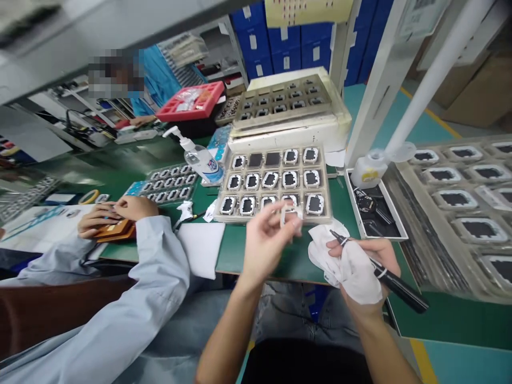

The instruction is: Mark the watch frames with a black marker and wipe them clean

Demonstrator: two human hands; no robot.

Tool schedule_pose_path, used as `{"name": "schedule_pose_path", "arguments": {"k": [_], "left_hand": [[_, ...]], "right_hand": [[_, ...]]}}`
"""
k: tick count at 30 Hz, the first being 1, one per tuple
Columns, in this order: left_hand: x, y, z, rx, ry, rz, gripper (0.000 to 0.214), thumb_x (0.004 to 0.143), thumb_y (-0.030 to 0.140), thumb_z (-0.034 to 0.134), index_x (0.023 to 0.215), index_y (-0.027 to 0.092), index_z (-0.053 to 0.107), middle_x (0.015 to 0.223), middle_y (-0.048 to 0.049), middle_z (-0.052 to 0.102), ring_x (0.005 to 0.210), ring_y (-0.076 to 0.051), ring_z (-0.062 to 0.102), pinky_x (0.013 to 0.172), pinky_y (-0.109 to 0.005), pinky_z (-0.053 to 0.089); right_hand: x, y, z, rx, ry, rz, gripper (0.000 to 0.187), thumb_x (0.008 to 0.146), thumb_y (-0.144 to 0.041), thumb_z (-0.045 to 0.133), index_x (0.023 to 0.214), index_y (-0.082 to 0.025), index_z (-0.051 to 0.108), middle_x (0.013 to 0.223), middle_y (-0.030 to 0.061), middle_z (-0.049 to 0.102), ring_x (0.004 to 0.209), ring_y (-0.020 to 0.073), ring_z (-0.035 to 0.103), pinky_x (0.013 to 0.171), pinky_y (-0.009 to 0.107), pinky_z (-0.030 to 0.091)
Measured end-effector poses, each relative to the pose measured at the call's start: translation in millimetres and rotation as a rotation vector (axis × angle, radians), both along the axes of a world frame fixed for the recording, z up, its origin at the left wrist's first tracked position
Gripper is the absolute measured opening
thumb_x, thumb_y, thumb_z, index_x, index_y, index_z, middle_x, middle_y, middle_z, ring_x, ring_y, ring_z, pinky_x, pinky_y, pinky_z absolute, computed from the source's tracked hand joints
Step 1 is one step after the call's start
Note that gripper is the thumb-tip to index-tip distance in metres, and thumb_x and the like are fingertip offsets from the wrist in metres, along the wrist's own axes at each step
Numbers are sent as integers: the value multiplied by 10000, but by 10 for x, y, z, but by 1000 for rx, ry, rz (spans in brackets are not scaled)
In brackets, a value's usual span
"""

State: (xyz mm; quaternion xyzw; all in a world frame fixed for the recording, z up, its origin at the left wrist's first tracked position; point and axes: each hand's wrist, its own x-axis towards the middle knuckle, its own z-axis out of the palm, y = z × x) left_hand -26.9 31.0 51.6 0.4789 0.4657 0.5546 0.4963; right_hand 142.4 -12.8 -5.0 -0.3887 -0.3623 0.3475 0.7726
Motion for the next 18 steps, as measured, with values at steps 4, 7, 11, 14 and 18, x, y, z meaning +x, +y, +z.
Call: {"name": "schedule_pose_path", "arguments": {"k": [4, 7, 11, 14, 18], "left_hand": [[-389, 926, 412, 170, 519, 397, 462, 970, 288, 790, 1368, 214, 569, 1125, -48, 760, 704, -131, 756, 670, -252, 553], [-637, 1587, 561, 65, 820, 475, 363, 974, 188, 737, 1308, 158, 600, 1064, -60, 743, 793, -169, 777, 785, -280, 552], [-771, 1958, 581, 22, 966, 431, 330, 876, 135, 820, 1180, 134, 692, 959, -93, 786, 944, -242, 769, 935, -332, 538], [-751, 1969, 543, 38, 1069, 396, 231, 894, 219, 858, 1078, 134, 747, 1102, -167, 815, 1156, -306, 750, 1071, -402, 531], [-738, 1899, 512, 46, 1171, 341, 266, 1043, 390, 784, 1148, 146, 769, 1251, -122, 792, 1239, -290, 738, 1147, -527, 569]], "right_hand": [[29, -26, -32, -73, 2, 23, 188, 883, -289, 904, 872, -228, 727, 760, 38, 850, 649, 267, 832, 486, 324, 641], [47, -14, -68, -60, 7, 10, 210, 874, -326, 916, 876, -225, 731, 756, 49, 852, 637, 283, 837, 516, 361, 680], [42, 13, -80, -44, 43, 30, 246, 821, -336, 960, 879, -229, 746, 740, 57, 846, 620, 329, 837, 536, 468, 728], [33, 13, -69, -52, 31, 34, 242, 838, -399, 944, 888, -248, 762, 755, 63, 847, 657, 320, 844, 603, 481, 755], [35, 2, -102, -29, 13, 41, 253, 821, -400, 955, 901, -257, 762, 761, 46, 846, 704, 305, 853, 708, 481, 776]]}}
